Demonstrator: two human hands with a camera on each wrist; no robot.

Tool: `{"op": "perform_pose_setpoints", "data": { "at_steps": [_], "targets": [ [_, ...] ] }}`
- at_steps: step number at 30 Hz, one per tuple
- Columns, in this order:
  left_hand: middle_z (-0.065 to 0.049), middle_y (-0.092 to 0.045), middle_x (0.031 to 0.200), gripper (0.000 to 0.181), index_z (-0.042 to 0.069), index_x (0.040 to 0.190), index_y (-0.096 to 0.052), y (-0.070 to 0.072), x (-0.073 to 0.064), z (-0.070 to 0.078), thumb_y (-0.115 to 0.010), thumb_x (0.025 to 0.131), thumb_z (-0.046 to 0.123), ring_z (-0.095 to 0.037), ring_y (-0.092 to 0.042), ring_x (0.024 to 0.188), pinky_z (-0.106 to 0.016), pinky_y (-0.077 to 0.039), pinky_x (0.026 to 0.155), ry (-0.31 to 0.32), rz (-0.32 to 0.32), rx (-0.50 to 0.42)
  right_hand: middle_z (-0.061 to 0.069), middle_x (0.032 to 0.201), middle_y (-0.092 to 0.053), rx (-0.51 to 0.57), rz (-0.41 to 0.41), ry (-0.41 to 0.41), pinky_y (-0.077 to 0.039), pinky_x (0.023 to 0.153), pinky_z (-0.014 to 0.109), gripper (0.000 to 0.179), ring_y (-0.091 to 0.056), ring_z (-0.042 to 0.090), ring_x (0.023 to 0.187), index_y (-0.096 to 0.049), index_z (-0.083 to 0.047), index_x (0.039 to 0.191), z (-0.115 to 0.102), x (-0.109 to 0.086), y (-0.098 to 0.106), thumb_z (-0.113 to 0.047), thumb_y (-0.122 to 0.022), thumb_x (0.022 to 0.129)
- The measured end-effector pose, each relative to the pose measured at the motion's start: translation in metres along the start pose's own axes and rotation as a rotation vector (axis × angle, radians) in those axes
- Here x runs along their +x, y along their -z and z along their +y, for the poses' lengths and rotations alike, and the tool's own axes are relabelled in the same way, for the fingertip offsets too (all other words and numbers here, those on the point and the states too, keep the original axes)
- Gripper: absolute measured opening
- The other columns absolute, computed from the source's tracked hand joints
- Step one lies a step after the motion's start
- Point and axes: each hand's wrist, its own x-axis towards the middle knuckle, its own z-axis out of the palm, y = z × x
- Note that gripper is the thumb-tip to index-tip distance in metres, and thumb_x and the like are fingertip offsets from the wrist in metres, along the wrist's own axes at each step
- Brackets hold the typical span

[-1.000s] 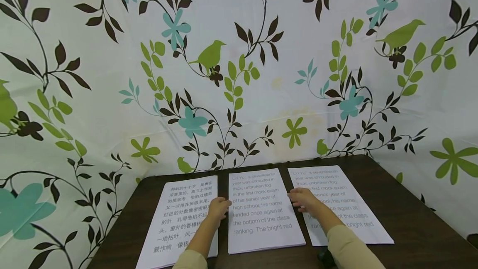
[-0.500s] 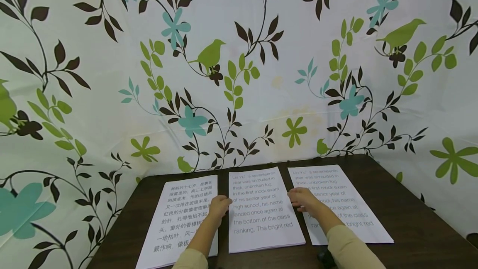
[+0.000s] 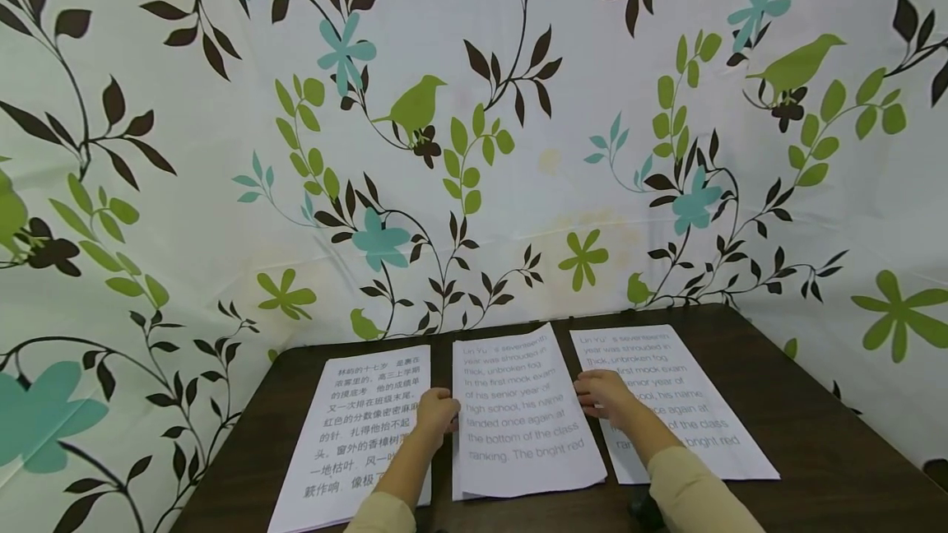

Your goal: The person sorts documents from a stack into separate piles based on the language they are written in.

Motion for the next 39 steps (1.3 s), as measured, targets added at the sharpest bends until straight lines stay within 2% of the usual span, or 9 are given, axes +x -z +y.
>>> {"op": "perform_pose_setpoints", "data": {
  "at_steps": [4, 8, 13, 21, 24, 31, 39],
  "targets": [
    [-0.018, -0.055, 0.085, 0.039, -0.018, 0.109, -0.045, -0.004, -0.001, -0.008, -0.049, 0.073, -0.006, -0.022, -0.053, 0.066, -0.032, -0.047, 0.058, -0.014, -0.018, 0.046, 0.018, 0.089, -0.055, 0.043, 0.014, -0.040, -0.048, 0.065, 0.030, 0.038, -0.055, 0.022, 0.074, -0.042, 0.014, 0.115, 0.007, -0.001, -0.001, -0.001, -0.051, 0.080],
    [-0.012, -0.056, 0.074, 0.033, -0.016, 0.102, -0.051, -0.008, -0.004, -0.011, -0.048, 0.071, -0.008, -0.020, -0.053, 0.060, -0.031, -0.046, 0.054, -0.034, -0.047, 0.063, 0.013, 0.081, -0.058, -0.017, 0.003, -0.035, -0.048, 0.062, 0.030, 0.034, -0.056, 0.020, 0.069, -0.047, 0.014, 0.109, 0.012, -0.003, -0.002, -0.001, -0.053, 0.079],
    [-0.012, -0.056, 0.071, 0.030, -0.017, 0.098, -0.052, -0.012, -0.006, -0.011, -0.047, 0.070, -0.010, -0.021, -0.055, 0.060, -0.032, -0.047, 0.054, -0.046, -0.058, 0.053, 0.010, 0.076, -0.058, -0.096, 0.006, -0.015, -0.048, 0.059, 0.031, 0.027, -0.057, 0.019, 0.065, -0.051, 0.013, 0.101, 0.016, -0.005, -0.003, -0.001, -0.054, 0.078],
    [-0.011, -0.056, 0.071, 0.030, -0.014, 0.100, -0.053, -0.018, -0.002, -0.013, -0.047, 0.070, -0.009, -0.020, -0.055, 0.059, -0.031, -0.046, 0.050, -0.030, -0.051, 0.018, 0.010, 0.075, -0.057, -0.145, 0.059, 0.016, -0.047, 0.056, 0.029, 0.021, -0.055, 0.018, 0.063, -0.056, 0.011, 0.093, 0.017, -0.005, 0.001, 0.002, -0.051, 0.075],
    [-0.011, -0.055, 0.073, 0.031, -0.013, 0.101, -0.052, -0.021, -0.001, -0.011, -0.048, 0.071, -0.009, -0.021, -0.055, 0.060, -0.030, -0.046, 0.050, -0.014, -0.038, -0.001, 0.011, 0.077, -0.056, -0.165, 0.087, 0.029, -0.047, 0.055, 0.028, 0.025, -0.055, 0.019, 0.064, -0.055, 0.011, 0.096, 0.015, -0.005, 0.004, 0.001, -0.051, 0.075],
    [-0.011, -0.054, 0.076, 0.036, -0.012, 0.107, -0.051, -0.029, 0.000, 0.001, -0.051, 0.071, -0.007, -0.021, -0.054, 0.063, -0.026, -0.043, 0.048, 0.006, -0.023, 0.024, 0.014, 0.086, -0.055, -0.193, 0.124, 0.019, -0.046, 0.057, 0.027, 0.031, -0.055, 0.020, 0.069, -0.052, 0.011, 0.104, 0.007, -0.005, 0.016, -0.003, -0.050, 0.076],
    [-0.011, -0.055, 0.078, 0.036, -0.012, 0.109, -0.049, -0.037, 0.001, 0.015, -0.052, 0.074, -0.005, -0.020, -0.056, 0.062, -0.029, -0.046, 0.051, -0.024, -0.083, -0.004, 0.019, 0.092, -0.054, -0.188, 0.159, 0.051, -0.046, 0.055, 0.027, 0.032, -0.054, 0.020, 0.068, -0.051, 0.012, 0.106, -0.001, -0.006, 0.032, -0.001, -0.047, 0.077]
  ]
}}
